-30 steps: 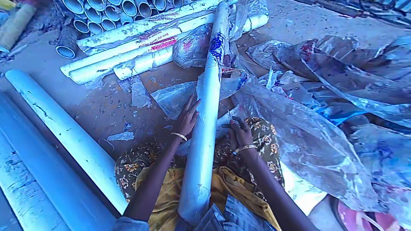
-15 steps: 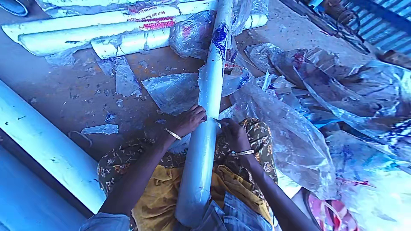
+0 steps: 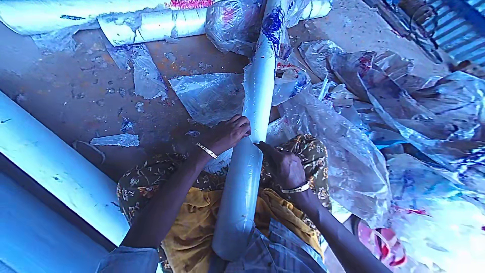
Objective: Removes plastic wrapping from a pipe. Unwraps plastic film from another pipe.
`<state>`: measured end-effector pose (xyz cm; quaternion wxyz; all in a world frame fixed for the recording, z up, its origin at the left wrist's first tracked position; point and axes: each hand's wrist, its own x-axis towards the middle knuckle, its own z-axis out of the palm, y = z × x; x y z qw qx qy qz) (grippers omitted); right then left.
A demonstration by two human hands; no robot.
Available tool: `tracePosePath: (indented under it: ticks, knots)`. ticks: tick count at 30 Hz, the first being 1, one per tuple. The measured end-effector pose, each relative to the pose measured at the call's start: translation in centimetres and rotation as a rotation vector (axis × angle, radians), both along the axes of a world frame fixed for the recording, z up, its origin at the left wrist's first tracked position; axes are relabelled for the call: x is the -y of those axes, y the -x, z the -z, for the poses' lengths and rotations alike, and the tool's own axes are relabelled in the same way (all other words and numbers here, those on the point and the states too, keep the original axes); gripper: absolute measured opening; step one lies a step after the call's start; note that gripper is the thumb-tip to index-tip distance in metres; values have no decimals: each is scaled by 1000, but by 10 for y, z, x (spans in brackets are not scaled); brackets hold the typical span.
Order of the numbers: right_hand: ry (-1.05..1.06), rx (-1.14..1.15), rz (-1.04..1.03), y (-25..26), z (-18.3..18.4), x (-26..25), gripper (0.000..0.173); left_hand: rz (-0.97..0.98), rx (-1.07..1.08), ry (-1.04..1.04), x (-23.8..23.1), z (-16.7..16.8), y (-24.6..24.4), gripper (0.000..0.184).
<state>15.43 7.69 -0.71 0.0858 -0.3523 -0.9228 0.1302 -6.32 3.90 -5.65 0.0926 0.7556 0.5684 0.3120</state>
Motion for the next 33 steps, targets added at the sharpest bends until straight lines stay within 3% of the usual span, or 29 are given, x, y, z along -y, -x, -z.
tracePosePath:
  ticks: [5, 11, 16, 24, 27, 33]
  knots:
    - [199, -35, -11, -20, -8, -9, 27, -4, 47, 0, 1, 1, 1, 9]
    - [186, 62, 15, 10, -4, -27, 28, -9, 27, -6, 4, 3, 3, 8]
    - [213, -155, -25, -12, 19, -6, 28, -12, 45, -9, 8, 7, 6, 9]
    - [322, -259, -28, -39, 30, 20, 29, -38, 78, 13, 17, 12, 10, 9]
    - [450, -298, -63, -54, 29, 25, 28, -44, 90, 6, 13, 14, 9, 11]
    - [682, -593, 90, -72, 34, -2, 25, 78, -56, 26, 12, -10, -8, 34]
